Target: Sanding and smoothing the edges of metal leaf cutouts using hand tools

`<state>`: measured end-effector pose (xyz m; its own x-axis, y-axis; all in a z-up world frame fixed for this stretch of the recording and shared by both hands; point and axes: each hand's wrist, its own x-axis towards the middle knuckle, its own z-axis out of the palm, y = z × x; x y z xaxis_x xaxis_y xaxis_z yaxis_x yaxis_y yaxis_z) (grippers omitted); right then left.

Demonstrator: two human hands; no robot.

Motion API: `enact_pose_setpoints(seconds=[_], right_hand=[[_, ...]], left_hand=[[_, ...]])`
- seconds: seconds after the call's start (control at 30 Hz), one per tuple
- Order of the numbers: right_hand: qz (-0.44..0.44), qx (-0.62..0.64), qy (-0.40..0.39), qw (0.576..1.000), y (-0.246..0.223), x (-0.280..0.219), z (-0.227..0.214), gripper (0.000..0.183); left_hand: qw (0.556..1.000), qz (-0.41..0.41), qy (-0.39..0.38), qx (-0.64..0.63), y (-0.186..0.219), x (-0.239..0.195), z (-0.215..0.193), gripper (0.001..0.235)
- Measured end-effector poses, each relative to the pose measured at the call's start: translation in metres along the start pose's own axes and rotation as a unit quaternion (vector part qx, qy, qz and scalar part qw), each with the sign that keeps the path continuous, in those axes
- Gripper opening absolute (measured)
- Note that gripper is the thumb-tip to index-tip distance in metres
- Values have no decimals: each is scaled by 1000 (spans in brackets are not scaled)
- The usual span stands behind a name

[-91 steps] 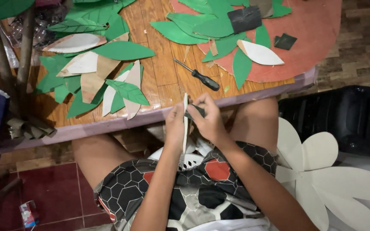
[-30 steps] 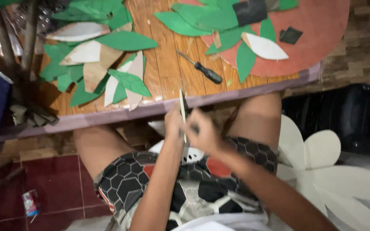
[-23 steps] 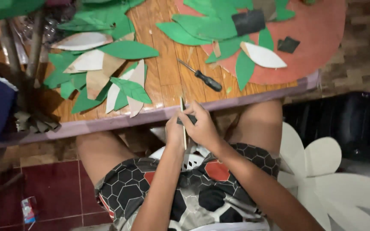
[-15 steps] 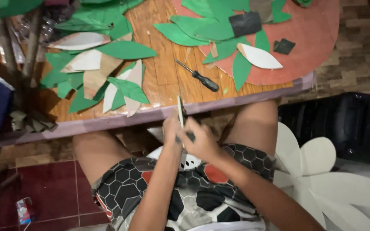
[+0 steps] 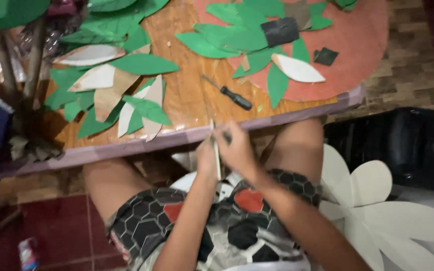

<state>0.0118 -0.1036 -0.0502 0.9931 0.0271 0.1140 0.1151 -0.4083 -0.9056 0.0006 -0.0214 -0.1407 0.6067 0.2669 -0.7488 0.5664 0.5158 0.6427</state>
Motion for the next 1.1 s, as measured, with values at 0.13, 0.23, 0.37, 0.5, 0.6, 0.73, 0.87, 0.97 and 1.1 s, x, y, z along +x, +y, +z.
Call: enact_pose_setpoints(seconds=[0.13, 0.23, 0.37, 0.5, 0.6, 0.73, 0.87, 0.97, 1.1], right_hand=[[21, 39, -3, 999, 1, 10, 2, 16], [125, 103, 24, 986, 7, 7, -2, 17], [240, 407, -6, 881, 27, 19, -21, 15], [266, 685, -77, 673, 48, 19, -42, 29], [228, 750, -76, 616, 30, 15, -54, 19], [226, 750, -87, 615, 12, 16, -59, 9], [236, 734, -84, 631, 12, 18, -59, 9], [232, 724, -90, 644, 14, 18, -60, 10], [208, 681, -118, 692, 14, 19, -55, 17]], left_hand=[[986, -111, -17, -120, 61, -65, 15, 47], [962, -146, -90, -211, 56, -65, 8, 33], [932, -174, -104, -300, 60, -56, 1, 19], [929, -171, -118, -306, 64, -57, -1, 23], [926, -149, -156, -309, 77, -63, 2, 21], [920, -140, -174, -321, 77, -65, 0, 24], [906, -155, -189, -345, 80, -52, -3, 27], [905, -147, -202, -343, 76, -52, -2, 26], [903, -137, -222, -340, 64, -40, -4, 27]])
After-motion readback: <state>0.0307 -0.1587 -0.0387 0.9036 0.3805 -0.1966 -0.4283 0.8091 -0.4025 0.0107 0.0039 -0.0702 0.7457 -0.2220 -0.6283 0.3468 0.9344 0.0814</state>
